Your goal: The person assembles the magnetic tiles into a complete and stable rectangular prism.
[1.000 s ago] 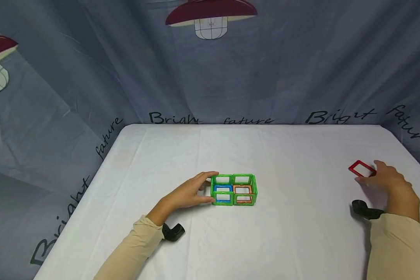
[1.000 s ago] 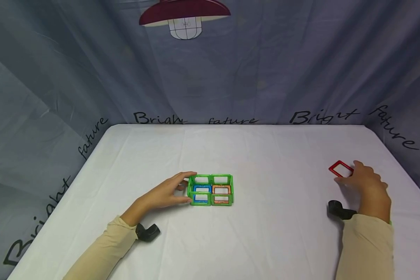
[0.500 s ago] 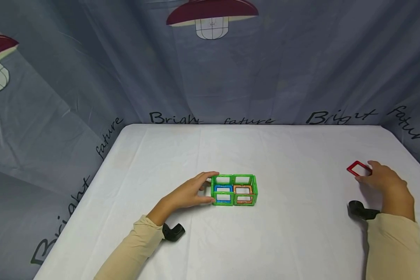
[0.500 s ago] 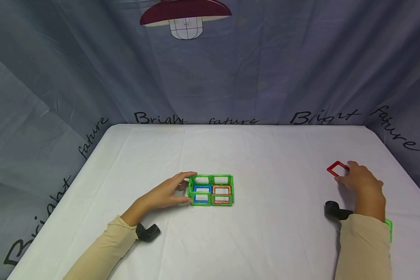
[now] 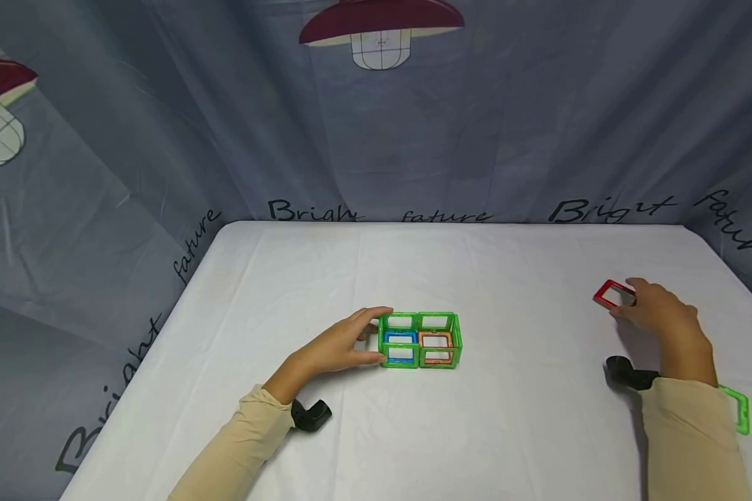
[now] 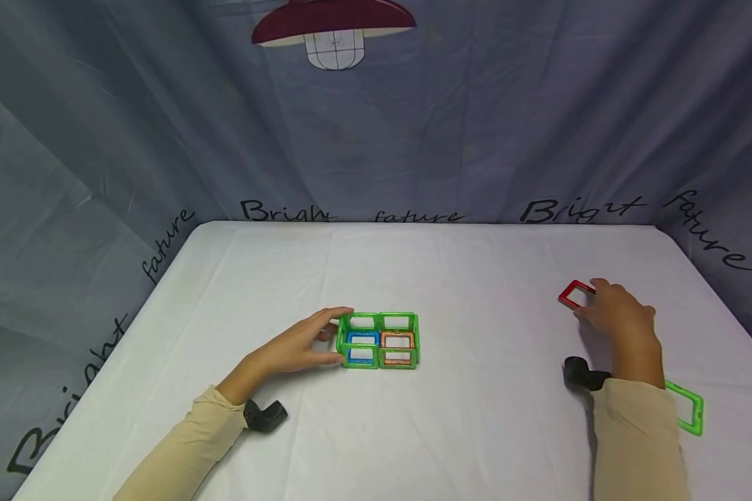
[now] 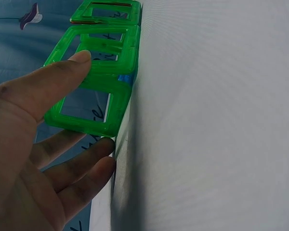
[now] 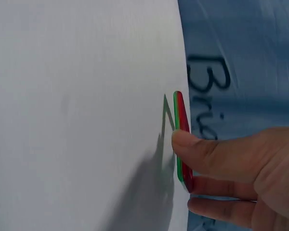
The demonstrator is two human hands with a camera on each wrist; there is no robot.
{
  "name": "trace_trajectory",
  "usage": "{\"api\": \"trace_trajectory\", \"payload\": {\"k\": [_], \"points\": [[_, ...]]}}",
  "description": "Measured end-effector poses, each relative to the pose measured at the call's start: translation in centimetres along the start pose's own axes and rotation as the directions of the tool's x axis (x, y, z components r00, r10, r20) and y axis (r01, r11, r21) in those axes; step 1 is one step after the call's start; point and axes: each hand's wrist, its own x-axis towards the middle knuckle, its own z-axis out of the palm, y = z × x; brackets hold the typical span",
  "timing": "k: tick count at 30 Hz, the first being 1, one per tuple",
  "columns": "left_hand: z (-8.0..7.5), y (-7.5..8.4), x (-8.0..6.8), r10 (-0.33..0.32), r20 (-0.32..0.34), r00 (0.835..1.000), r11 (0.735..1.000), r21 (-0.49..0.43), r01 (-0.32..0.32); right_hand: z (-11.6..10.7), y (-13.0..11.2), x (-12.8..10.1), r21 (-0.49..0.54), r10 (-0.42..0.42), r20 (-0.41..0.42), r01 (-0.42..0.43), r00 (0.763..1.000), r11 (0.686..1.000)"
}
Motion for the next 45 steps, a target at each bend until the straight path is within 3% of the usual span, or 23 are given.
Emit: {"api": "trace_trajectory", "payload": {"k": [8, 13, 21, 36, 45], "points": [[0.0, 0.0, 0.0, -0.002, -0.001, 1.000, 1.000, 0.019, 0.002, 0.9, -4.5, 0.4, -0.051, -0.108, -0.022, 0.107, 0.994, 0.993], [0.0, 0.0, 0.0, -0.009, 0.000, 1.000, 1.000, 0.028, 0.009, 1.5, -7.9, -0.4, -0.067, -0.222, -0.059, 0.218, 0.973, 0.974], [-0.1, 0.1, 0.0, -0.016, -0.002, 1.000, 0.999, 0.048, 0.016, 2.2, -13.0, -2.4, -0.130, -0.429, -0.135, 0.413, 0.893, 0.901], [-0.1, -0.1, 0.1, -0.011, 0.005, 1.000, 0.999, 0.039, 0.011, 3.2, -19.3, -6.2, -0.202, -0.615, -0.186, 0.583, 0.766, 0.787], [-0.2, -0.1, 0.0, -0.027, 0.009, 1.000, 0.999, 0.017, 0.027, 3.1, -23.3, -8.3, -0.218, -0.716, -0.194, 0.682, 0.670, 0.698]]}}
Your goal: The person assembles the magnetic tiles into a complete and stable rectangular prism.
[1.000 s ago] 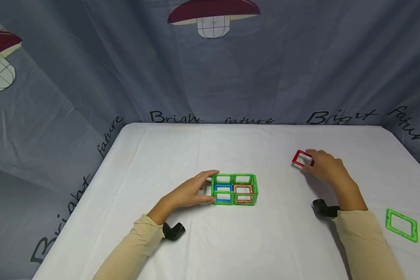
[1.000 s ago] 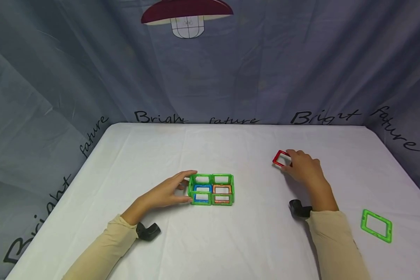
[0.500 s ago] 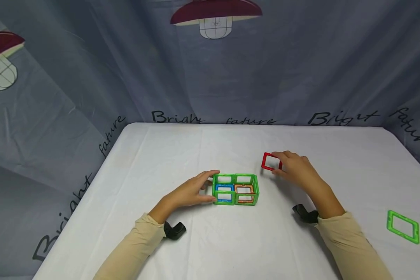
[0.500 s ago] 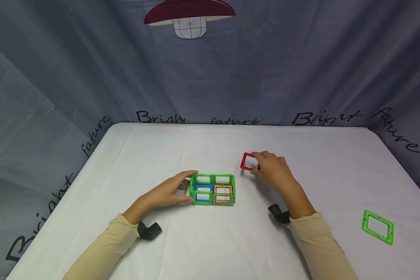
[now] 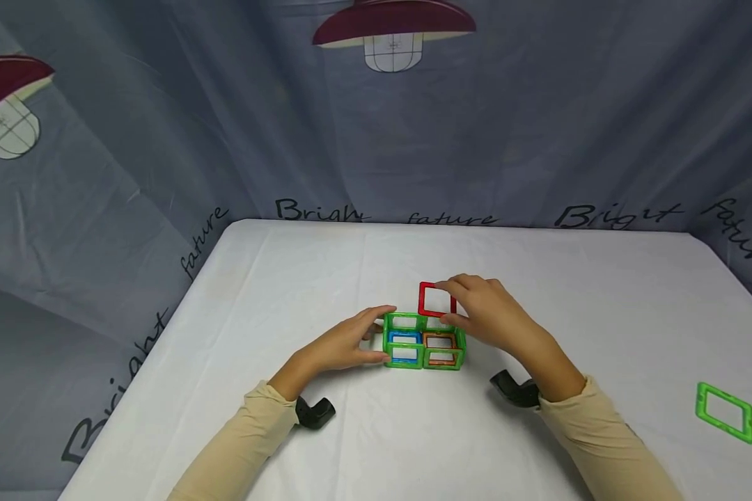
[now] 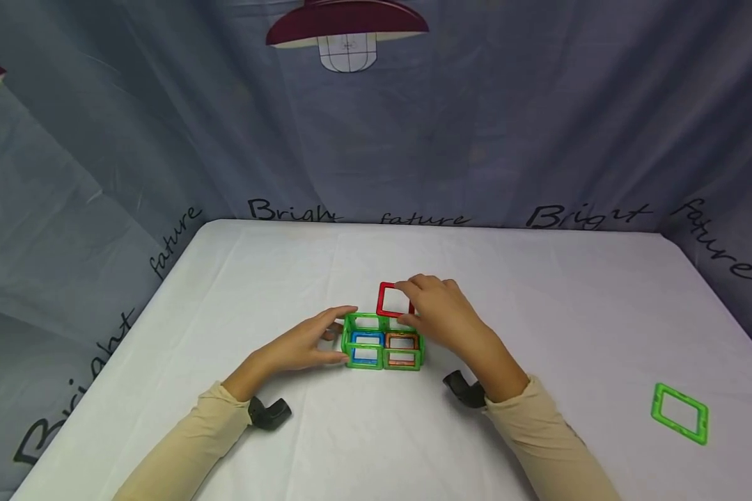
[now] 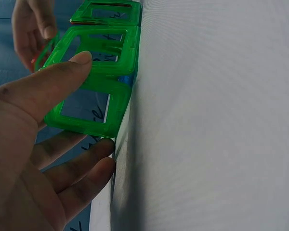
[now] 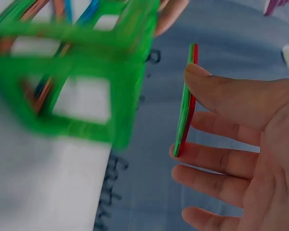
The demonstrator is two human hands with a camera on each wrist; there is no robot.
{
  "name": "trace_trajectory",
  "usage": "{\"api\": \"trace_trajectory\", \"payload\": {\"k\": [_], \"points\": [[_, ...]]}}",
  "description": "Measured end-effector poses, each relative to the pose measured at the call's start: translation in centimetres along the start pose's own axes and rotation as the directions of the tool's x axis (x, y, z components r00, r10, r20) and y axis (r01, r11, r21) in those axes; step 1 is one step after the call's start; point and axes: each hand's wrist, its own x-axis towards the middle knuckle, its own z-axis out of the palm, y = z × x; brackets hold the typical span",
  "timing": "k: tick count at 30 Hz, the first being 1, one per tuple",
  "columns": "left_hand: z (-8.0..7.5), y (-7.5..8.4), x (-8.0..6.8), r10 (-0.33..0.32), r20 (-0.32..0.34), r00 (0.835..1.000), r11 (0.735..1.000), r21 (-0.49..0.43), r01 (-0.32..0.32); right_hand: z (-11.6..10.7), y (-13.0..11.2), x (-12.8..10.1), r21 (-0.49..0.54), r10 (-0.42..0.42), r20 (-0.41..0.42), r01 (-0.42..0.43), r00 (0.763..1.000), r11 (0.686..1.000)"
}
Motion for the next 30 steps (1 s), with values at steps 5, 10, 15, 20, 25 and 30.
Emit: {"api": "trace_trajectory", "payload": {"k": [5, 10, 15, 20, 25, 30], "points": [[0.0, 0.0, -0.1, -0.020, 0.008, 1.000, 1.000, -0.018, 0.020, 0.2, -1.7, 0.5, 0.024, -0.058, -0.013, 0.058, 0.998, 0.998], [0.1, -0.1, -0.1, -0.009, 0.009, 1.000, 1.000, -0.027, 0.009, 0.8, -2.9, 0.6, 0.038, -0.102, -0.010, 0.102, 0.995, 0.994], [0.2, -0.2, 0.0, 0.024, -0.005, 1.000, 0.999, -0.029, -0.024, 1.5, -3.5, 0.7, 0.024, -0.132, 0.004, 0.131, 0.991, 0.991], [0.1, -0.1, 0.0, 0.024, -0.012, 1.000, 1.000, -0.017, -0.024, 1.9, -3.7, 0.8, 0.001, -0.143, 0.020, 0.143, 0.990, 0.990], [0.0, -0.1, 0.0, 0.000, -0.003, 1.000, 1.000, 0.001, 0.000, 2.2, -3.8, 0.8, -0.021, -0.145, 0.044, 0.146, 0.989, 0.989], [-0.1, 0.0, -0.1, -0.005, -0.003, 1.000, 1.000, 0.003, 0.005, 2.4, -3.8, 0.7, -0.032, -0.145, 0.062, 0.147, 0.988, 0.989]]}}
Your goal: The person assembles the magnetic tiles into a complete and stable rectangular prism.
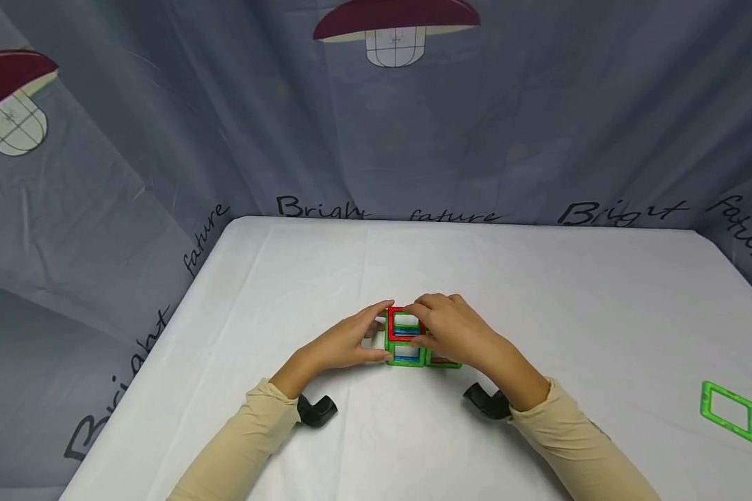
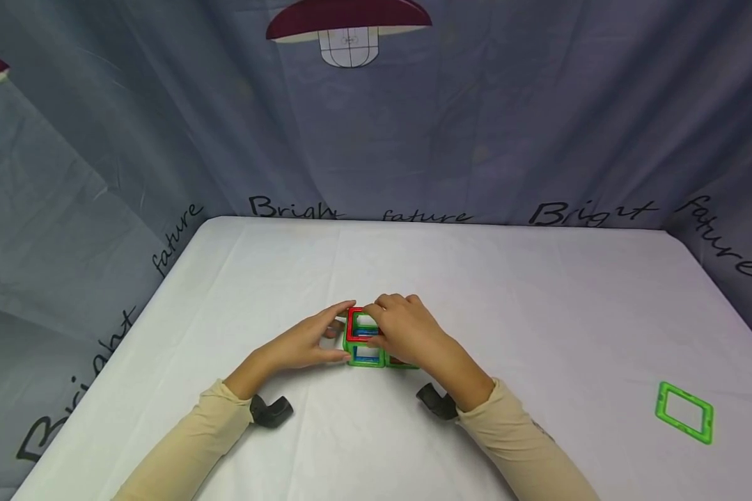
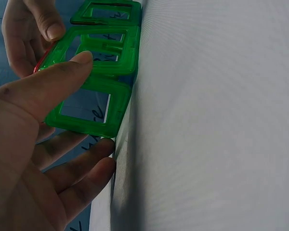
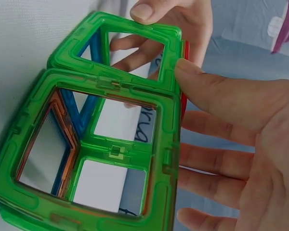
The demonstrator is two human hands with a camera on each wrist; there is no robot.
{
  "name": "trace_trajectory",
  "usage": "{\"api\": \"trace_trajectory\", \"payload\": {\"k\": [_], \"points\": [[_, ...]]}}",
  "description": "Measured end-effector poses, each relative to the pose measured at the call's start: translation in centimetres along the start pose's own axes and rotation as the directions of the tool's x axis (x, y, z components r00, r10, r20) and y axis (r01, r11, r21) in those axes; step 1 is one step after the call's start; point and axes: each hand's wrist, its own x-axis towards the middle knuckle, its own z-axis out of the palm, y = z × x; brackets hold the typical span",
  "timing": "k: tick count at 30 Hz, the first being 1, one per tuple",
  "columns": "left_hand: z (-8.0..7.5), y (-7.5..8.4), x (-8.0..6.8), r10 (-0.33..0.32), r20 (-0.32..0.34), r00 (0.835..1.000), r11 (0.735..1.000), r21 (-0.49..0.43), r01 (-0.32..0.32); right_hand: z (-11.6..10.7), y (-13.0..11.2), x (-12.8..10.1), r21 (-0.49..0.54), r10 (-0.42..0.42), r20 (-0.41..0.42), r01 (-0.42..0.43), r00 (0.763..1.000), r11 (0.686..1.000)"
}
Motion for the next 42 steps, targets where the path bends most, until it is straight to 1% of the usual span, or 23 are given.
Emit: {"api": "trace_trajectory", "payload": {"k": [11, 16, 23, 29, 32, 36, 42], "points": [[-0.1, 0.2, 0.1, -0.005, 0.006, 1.000, 1.000, 0.011, 0.005, -0.2, -0.2, -0.1, 0.029, 0.003, 0.016, -0.004, 1.000, 1.000], [-0.1, 0.2, 0.1, 0.005, 0.002, 1.000, 1.000, 0.027, -0.005, -0.3, -0.2, -0.1, 0.028, -0.001, 0.032, 0.000, 0.999, 1.000], [0.0, 0.2, 0.2, 0.002, 0.001, 1.000, 0.999, 0.041, -0.002, -0.3, -0.2, -0.2, 0.016, -0.010, 0.043, 0.010, 0.999, 1.000], [0.0, 0.1, 0.2, 0.017, -0.003, 1.000, 0.999, 0.047, -0.017, -0.4, -0.2, -0.2, 0.028, 0.006, 0.068, -0.008, 0.998, 1.000], [0.0, 0.2, 0.1, 0.016, -0.003, 1.000, 0.999, 0.044, -0.016, -0.4, -0.2, -0.2, 0.029, 0.004, 0.068, -0.006, 0.998, 1.000], [0.0, 0.3, 0.1, 0.012, 0.002, 1.000, 0.999, 0.040, -0.012, -0.4, 0.2, -0.4, 0.069, 0.006, 0.059, -0.010, 0.998, 0.998], [0.0, 0.3, 0.1, 0.017, 0.000, 1.000, 0.999, 0.038, -0.017, -0.6, 1.1, -1.2, 0.144, 0.041, 0.036, -0.046, 0.999, 0.989]]}}
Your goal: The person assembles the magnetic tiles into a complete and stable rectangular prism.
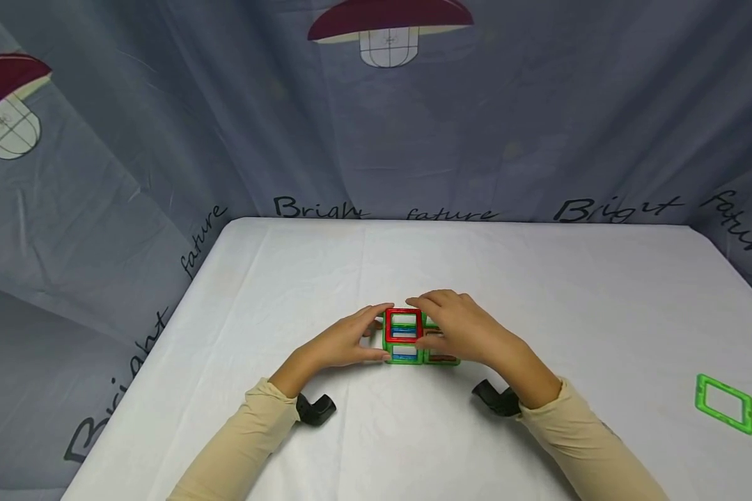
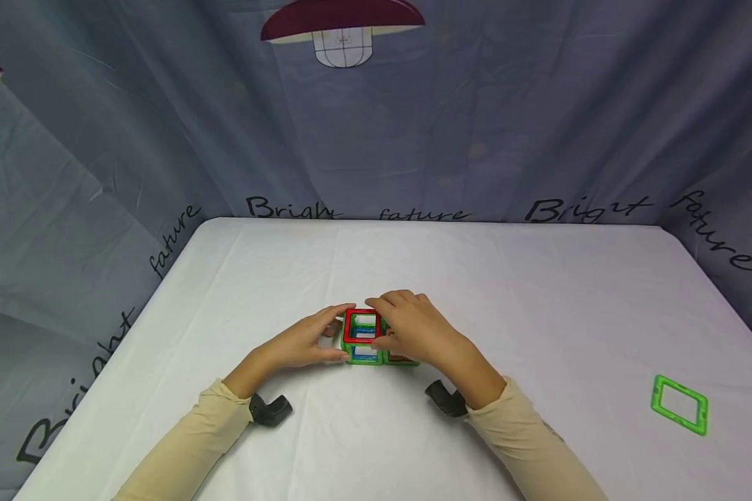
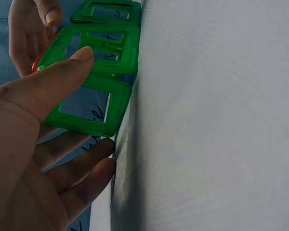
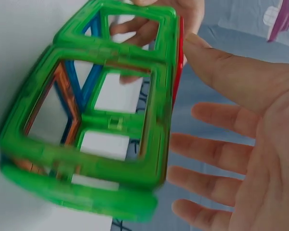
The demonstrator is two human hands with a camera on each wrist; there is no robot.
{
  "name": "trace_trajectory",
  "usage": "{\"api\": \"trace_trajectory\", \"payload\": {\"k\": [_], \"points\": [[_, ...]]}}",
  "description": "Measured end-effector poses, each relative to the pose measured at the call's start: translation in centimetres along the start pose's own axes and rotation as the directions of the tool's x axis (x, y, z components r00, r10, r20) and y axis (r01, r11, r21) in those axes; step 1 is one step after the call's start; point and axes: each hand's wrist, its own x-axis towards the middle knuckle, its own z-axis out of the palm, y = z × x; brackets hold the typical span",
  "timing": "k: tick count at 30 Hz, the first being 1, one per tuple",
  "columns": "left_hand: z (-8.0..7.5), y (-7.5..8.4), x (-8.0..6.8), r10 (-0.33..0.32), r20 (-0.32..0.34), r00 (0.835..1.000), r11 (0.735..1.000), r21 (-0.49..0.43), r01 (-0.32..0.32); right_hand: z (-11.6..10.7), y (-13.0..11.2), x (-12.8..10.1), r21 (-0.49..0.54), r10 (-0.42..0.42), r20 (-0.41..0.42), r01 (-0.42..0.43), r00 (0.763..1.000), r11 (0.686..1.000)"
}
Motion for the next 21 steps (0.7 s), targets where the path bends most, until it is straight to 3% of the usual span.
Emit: {"api": "trace_trajectory", "payload": {"k": [10, 21], "points": [[0.4, 0.2, 0.4, 0.012, -0.003, 1.000, 1.000, -0.003, -0.012, -0.6, 2.5, -3.1, 0.012, 0.075, -0.052, -0.075, 0.996, 0.997], [0.4, 0.5, 0.4, -0.030, 0.002, 1.000, 1.000, 0.005, 0.030, -1.3, 5.8, -7.6, 0.039, 0.183, -0.083, -0.180, 0.980, 0.983]]}}
